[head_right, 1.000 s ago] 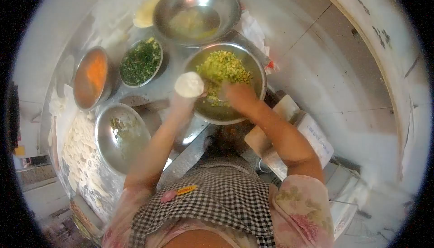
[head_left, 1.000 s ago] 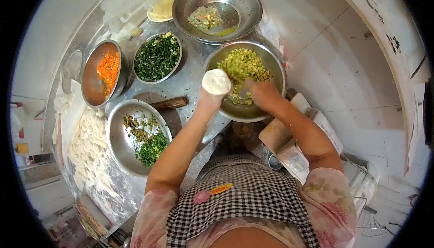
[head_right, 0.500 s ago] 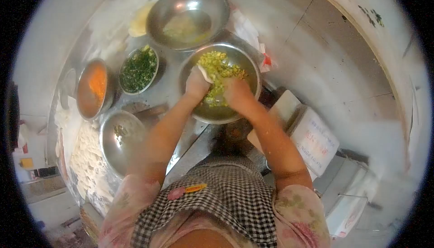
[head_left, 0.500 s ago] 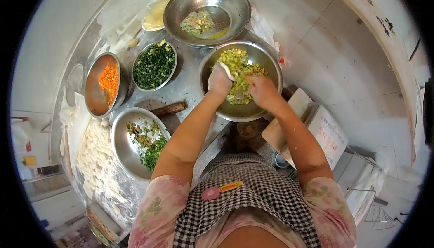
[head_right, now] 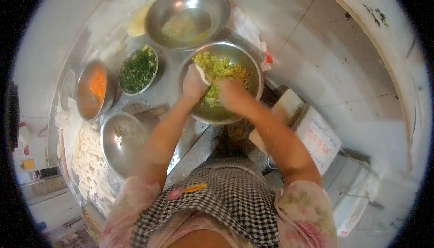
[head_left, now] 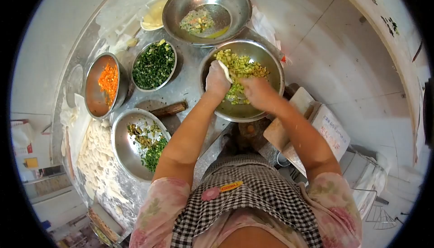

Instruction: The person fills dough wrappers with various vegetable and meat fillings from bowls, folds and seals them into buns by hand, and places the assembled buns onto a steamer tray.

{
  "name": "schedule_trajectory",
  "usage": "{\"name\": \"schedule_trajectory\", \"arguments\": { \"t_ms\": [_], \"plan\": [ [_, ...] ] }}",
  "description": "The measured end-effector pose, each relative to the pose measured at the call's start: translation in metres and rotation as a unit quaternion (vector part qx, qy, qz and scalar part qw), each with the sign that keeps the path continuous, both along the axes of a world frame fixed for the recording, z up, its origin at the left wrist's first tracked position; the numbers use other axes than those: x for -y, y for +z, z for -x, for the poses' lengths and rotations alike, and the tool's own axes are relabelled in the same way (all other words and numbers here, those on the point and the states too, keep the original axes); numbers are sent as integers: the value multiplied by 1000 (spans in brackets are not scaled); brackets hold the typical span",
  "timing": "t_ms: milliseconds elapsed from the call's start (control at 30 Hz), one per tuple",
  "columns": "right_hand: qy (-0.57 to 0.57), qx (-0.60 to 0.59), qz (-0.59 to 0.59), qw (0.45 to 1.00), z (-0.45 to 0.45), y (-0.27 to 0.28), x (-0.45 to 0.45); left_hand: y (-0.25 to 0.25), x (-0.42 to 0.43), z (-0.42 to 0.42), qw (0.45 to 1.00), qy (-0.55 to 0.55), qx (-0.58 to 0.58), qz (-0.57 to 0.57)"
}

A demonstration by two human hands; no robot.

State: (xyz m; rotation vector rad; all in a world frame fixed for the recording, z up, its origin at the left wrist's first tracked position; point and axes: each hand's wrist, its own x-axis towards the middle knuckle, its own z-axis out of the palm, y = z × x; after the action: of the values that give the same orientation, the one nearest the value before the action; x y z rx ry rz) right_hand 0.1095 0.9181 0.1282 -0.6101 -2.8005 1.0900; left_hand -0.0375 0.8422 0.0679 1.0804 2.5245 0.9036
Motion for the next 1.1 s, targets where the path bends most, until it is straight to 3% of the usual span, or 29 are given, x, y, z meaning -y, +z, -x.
{"name": "schedule_trajectory", "arguments": {
  "t_ms": [100, 200, 300, 400, 500, 600, 700, 800, 833, 933, 967, 1067, 1100],
  "plan": [
    [-53, -23, 39, 998, -15, -7, 22, 0, 6, -10, 995, -72, -57, -32],
    [-55, 14, 42, 997, -41, 24, 0, -2, 6, -8, 997, -53, 24, -58],
    [-151, 105, 32, 982, -44, 21, -14, 9, 7, -7, 999, -26, 37, 27],
    [-116, 11, 66, 991, -25, -29, 11, 15, 11, -16, 997, -45, 14, 53],
    [-100, -70, 5, 993, -14, -21, 40, 23, 11, -17, 998, -19, 30, 57],
    [-55, -2, 17, 998, -20, -3, 7, 19, 10, -12, 1000, -28, 14, 2],
    [-99, 17, 5, 995, -15, 0, -35, 17, 11, -6, 999, -34, 6, -3],
    [-25, -12, 91, 996, -8, -22, -17, 22, 10, -6, 999, -37, -3, 23],
    [-43, 34, 102, 993, -6, -5, 8, 20, 11, -6, 999, -29, -4, 24],
    [-56, -65, 24, 996, -14, -15, 32, 18, 14, -9, 997, -59, -38, -10],
    [-66, -50, 24, 996, -19, -24, 28, 18, 15, -10, 995, -76, -55, -28],
    [-38, 48, 28, 998, -32, 23, -3, 22, 13, -9, 997, -72, 2, -14],
    [-80, 54, 12, 995, -35, 21, -12, 22, 13, -8, 997, -75, 4, 1]
  ]
}}
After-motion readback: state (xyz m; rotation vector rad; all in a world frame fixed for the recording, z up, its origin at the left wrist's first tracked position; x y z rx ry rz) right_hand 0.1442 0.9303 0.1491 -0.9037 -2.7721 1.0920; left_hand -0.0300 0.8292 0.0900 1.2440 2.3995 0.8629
